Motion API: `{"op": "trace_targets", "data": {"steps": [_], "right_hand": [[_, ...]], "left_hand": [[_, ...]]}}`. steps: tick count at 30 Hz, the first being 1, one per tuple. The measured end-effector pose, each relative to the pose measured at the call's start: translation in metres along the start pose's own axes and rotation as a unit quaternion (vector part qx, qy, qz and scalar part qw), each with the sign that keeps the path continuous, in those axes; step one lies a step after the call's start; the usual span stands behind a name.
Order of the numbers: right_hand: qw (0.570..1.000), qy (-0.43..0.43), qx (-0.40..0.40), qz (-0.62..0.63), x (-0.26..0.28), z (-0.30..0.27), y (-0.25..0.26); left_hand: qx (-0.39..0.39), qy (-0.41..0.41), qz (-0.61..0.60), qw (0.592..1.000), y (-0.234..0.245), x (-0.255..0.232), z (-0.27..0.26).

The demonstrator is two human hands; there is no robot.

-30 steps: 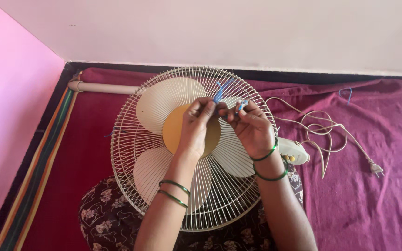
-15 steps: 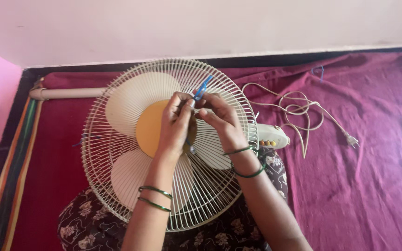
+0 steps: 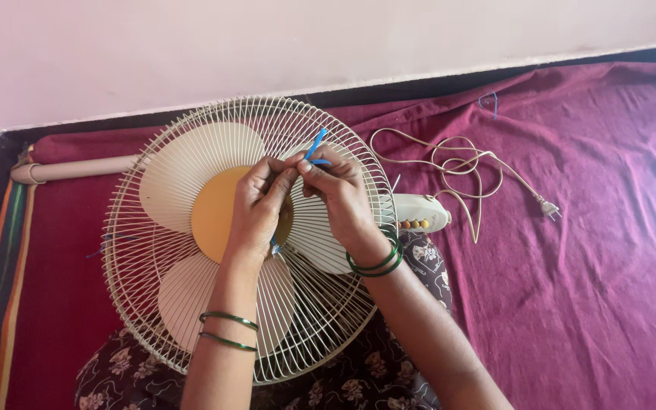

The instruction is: The person sits on the floor and secures the front grill of a white electric fan using blue zip ties. They thread the ties through the grill and tighten them by hand.

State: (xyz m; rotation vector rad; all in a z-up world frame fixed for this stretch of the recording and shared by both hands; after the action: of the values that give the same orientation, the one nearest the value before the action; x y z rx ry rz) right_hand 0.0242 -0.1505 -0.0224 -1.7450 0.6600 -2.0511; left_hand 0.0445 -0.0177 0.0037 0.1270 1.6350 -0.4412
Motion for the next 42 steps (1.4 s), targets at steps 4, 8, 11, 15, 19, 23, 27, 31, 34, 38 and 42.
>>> {"op": "trace_targets", "data": {"steps": [4,8,11,15,19,23,27,31,34,38,42], "right_hand": [[0.996,-0.011,-0.023,0.088,0.001,0.005,0.010],[0.996,0.004,-0.034,0.078,0.004,0.002,0.010],[0.997,0.004,-0.035,0.069,0.007,0.002,0.008],[0.995,0.006,-0.012,0.096,0.011,0.004,0.004],[0.988,0.024,0.056,0.145,0.010,0.006,0.005],[0.994,0.008,0.084,0.065,0.010,0.006,0.009],[0.995,0.025,0.093,0.020,0.019,0.009,0.007],[0.997,-0.008,0.067,0.033,0.018,0.016,0.002],[0.997,-0.046,0.046,0.042,0.018,0.021,0.002],[0.997,-0.057,0.037,-0.022,0.022,0.022,0.003],[0.995,-0.044,0.063,-0.071,0.025,0.015,-0.003]], "left_hand": [[0.006,-0.010,0.027,1.000,0.003,0.003,0.002],[0.006,-0.017,0.058,0.998,0.006,0.008,0.002],[0.009,-0.045,0.088,0.995,0.004,0.006,0.002],[0.032,-0.079,0.053,0.995,0.001,0.000,-0.003],[0.009,-0.100,-0.020,0.995,0.004,-0.001,-0.001],[0.011,-0.128,-0.049,0.991,0.007,0.002,-0.001],[0.055,-0.130,-0.053,0.989,0.007,0.004,0.000],[0.059,-0.101,0.001,0.993,0.002,0.010,0.000],[0.043,-0.113,0.034,0.992,0.001,0.010,0.002],[0.041,-0.102,0.005,0.994,0.005,0.013,0.004],[0.036,-0.104,0.010,0.994,0.007,0.012,0.005]]}}
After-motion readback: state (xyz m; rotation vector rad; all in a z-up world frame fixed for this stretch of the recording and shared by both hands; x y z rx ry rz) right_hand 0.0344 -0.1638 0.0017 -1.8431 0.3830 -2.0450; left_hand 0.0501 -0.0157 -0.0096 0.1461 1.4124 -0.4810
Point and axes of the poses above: each hand's wrist, its own z-axis towards the middle knuckle, its own y-axis out of the back of the hand, x = y × z, the point moved 5 cm from there along z, towards the middle knuckle, and after that the axes turned 1 degree about x, right-handed, at the moved point
